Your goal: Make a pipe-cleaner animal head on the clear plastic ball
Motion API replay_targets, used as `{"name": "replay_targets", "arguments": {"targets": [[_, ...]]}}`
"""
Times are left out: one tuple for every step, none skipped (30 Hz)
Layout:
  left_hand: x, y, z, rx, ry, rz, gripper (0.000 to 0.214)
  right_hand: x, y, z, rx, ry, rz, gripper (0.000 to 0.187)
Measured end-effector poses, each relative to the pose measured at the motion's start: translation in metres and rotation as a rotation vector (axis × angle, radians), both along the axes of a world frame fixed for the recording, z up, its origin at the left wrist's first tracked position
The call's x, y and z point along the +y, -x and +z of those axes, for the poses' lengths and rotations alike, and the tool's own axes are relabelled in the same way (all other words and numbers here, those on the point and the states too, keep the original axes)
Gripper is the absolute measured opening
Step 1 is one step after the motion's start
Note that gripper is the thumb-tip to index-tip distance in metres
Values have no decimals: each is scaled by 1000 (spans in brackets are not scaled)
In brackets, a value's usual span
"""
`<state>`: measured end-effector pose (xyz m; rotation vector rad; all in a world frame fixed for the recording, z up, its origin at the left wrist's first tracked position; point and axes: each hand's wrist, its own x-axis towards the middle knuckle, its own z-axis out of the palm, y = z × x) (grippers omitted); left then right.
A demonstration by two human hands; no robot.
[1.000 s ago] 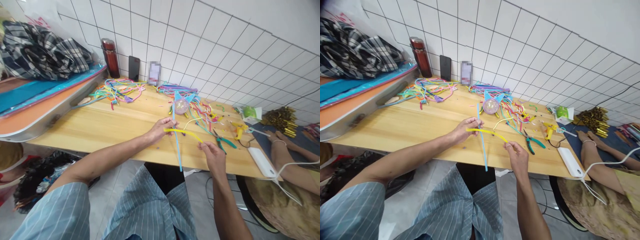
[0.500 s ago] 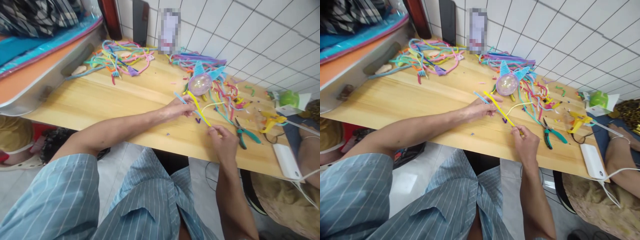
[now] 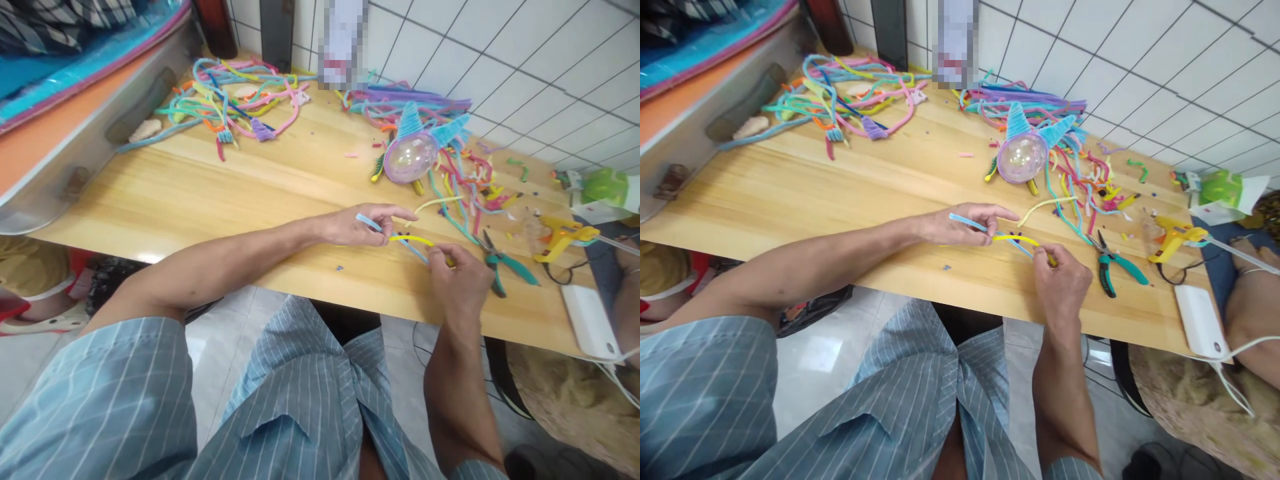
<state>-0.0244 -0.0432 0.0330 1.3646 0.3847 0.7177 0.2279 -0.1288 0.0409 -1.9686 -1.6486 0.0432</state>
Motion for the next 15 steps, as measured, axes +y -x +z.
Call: {"name": "replay_targets", "arguments": {"targets": [[-2, 0, 1, 25, -13, 14, 54, 0, -2, -1, 5, 4, -4, 30], [-3, -1, 3, 48, -26, 27, 51, -1, -4, -2, 8, 11, -8, 30], [-5, -2, 4, 68, -36, 37, 46, -1, -6, -2, 8, 24, -8, 30], [-5, -3, 4, 84, -36, 40, 40, -1, -8, -3, 4, 38, -6, 31], [-6, -4, 4, 90, -23, 44, 34, -1, -9, -2, -3, 40, 3, 31], [-5, -5, 3, 88, 4, 54, 29, -2, -10, -2, -15, 21, 19, 32], [-4, -5, 2, 77, 45, 78, 26, -3, -10, -2, -33, -19, 39, 34], [-2, -6, 0, 60, 93, 118, 25, -6, -7, -1, -51, -75, 59, 38], [0, -6, -1, 42, 142, 164, 26, -10, -2, -2, -65, -133, 82, 44], [3, -6, -3, 28, 188, 211, 27, -17, 5, -3, -70, -176, 117, 52], [6, -5, -6, 19, 228, 254, 28, -25, 17, -4, -59, -185, 166, 59], [9, -5, -8, 13, 260, 284, 28, -35, 31, -7, -30, -159, 259, 63], [12, -4, -10, 7, 285, 302, 27, -46, 48, -9, 8, -105, 407, 66], [14, -2, -12, 0, 305, 313, 26, -58, 66, -12, 48, -29, 593, 69], [16, -1, -14, -11, 321, 321, 24, -70, 84, -14, 86, 62, 810, 69]]}}
